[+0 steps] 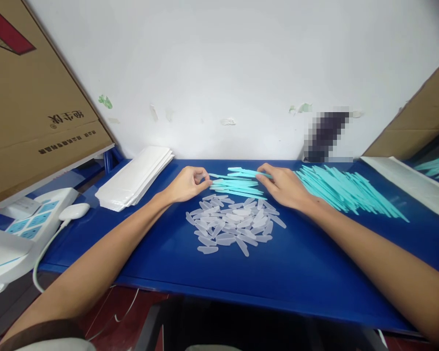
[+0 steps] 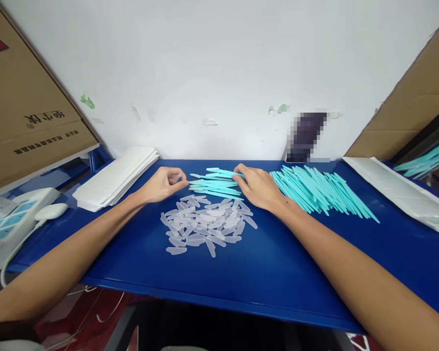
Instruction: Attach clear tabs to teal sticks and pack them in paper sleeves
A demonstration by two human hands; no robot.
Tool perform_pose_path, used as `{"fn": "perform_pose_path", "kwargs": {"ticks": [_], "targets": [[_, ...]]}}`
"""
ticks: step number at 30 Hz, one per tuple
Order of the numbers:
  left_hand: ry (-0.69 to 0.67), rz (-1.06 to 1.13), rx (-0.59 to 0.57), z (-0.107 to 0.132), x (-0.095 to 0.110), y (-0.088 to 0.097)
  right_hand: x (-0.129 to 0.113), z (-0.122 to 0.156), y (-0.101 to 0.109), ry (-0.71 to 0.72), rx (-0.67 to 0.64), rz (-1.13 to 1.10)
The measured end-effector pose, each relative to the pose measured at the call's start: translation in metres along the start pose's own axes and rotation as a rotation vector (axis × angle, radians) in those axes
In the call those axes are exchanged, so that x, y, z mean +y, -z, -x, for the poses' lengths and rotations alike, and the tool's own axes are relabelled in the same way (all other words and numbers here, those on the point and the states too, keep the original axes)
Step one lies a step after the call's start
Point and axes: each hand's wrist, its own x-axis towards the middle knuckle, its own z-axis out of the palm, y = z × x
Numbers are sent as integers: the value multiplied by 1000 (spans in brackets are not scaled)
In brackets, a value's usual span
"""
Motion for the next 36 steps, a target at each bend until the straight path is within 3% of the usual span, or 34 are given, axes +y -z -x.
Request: {"fn": "perform_pose_path", "kwargs": {"ticks": [4,9,14,19,22,27,31,36], "targets": [[-46,-209,-193,0,4,6,0,0,0,0,-9,14],[19,-302,-336,-1,3,21,1,-1,0,2,-22,33],[84,-363,-349,1,2,30,1,-1,0,-19,-41,50],[100,-413,-330,3,7,28,0,-1,0,-28,-39,12],[114,-422,-364,5,10,26,-4,-2,0,-84,-10,-184],[145,-394,-446,6,4,25,-19,-5,0,-190,-63,-816],[112,-367,-398,6,0,24,-33,-2,-5,-154,-106,-956],[44,-306,-175,3,3,24,-36,1,-11,-133,-131,-912]]}}
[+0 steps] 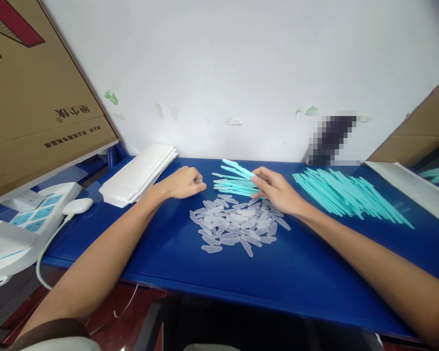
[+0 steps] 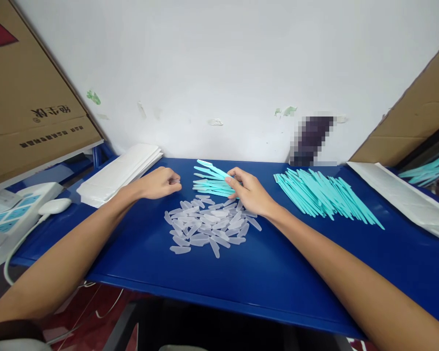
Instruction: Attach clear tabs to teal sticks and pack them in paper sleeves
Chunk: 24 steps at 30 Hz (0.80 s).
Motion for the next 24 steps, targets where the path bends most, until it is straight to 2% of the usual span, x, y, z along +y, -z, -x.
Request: {"fn": "perform_pose_path", "kwargs": {"ticks": [3,6,10,14,24], "targets": [[-17,66,154,-2,3,0,3,-1,-1,19,9,15],[-28,238,305,-3,4,-2,4,-2,2,57,58,35],[-42,499,461,-5,5,-8,3,-2,10,84,159,269],[-73,555,502,-5,8,-16,4,-1,17,85,146,406],[-205,302,575,-5,9,-24,-1,0,17,76,63,335]]}}
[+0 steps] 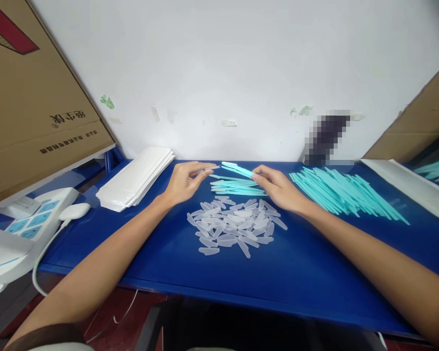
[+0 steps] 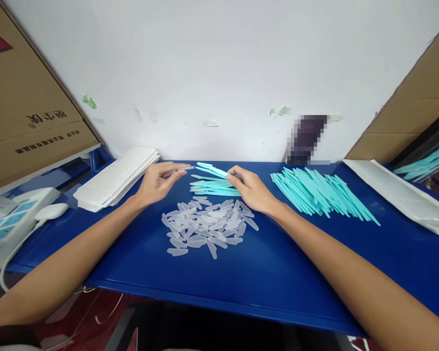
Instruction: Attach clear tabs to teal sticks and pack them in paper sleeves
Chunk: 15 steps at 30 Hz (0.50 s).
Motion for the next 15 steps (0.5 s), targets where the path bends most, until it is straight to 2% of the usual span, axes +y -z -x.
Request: {"fn": "perform_pose_path", "kwargs": {"ticks": [8,12,15], "targets": [[-183,-159,7,2,-4,-1,-2,0,2,-14,-25,-14],[-240,-200,-50,4,-4,-3,4,-1,2,-31,-22,-56],[-363,-271,-116,6,-2,-8,5,-2,0,-53,-14,-72]]}}
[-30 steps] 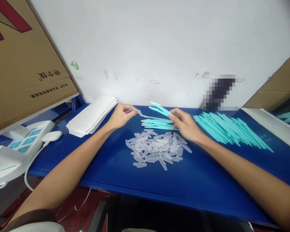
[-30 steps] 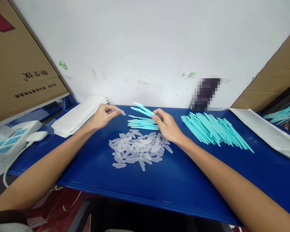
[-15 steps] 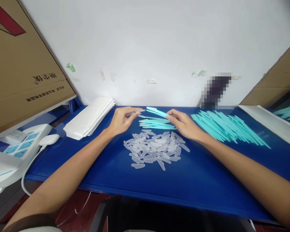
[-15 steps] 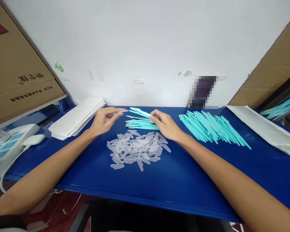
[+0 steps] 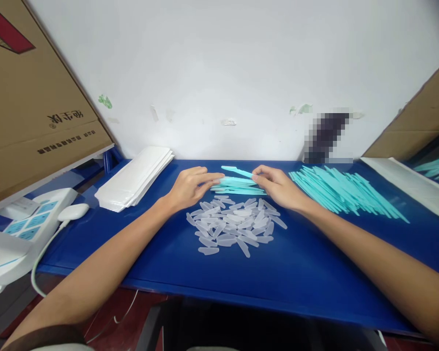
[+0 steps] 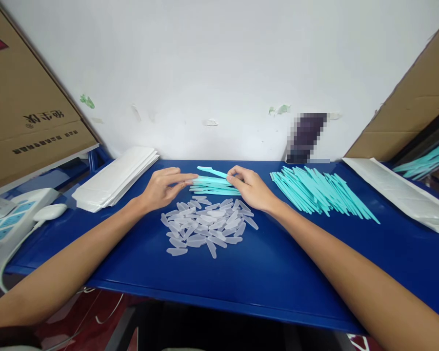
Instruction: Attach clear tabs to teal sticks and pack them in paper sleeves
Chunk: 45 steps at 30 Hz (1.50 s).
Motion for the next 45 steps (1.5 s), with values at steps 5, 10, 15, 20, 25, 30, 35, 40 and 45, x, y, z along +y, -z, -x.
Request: {"fn": "perform_pose_path", "kwargs": {"ticks": [5,10,15,20,25,30,35,40,45], "targets": [[-88,-106,-49,-2,8,-7,-6,-1,-2,-7,35,53],[69,-28,-70,-5,11,2,-9,-1,-3,29,121,130],[354,203,48,-4,4,5,-12,5,-2,126,121,299],[350,312,89,-3,0,-1,-14,8,-1,164,70,328],[351,335,86,-3,3,-3,-15,9,-2,166,36,295],[340,339,66,-4,8,-5,-16,9,-2,171,37,265],[346,325,112,-5,8,-4,-16,9,-2,168,25,254],[318,277,105,-4,7,-3,-15,9,-2,160,23,233],[298,283,33,-3,13,-7,-16,10,-6,178,7,221]]}}
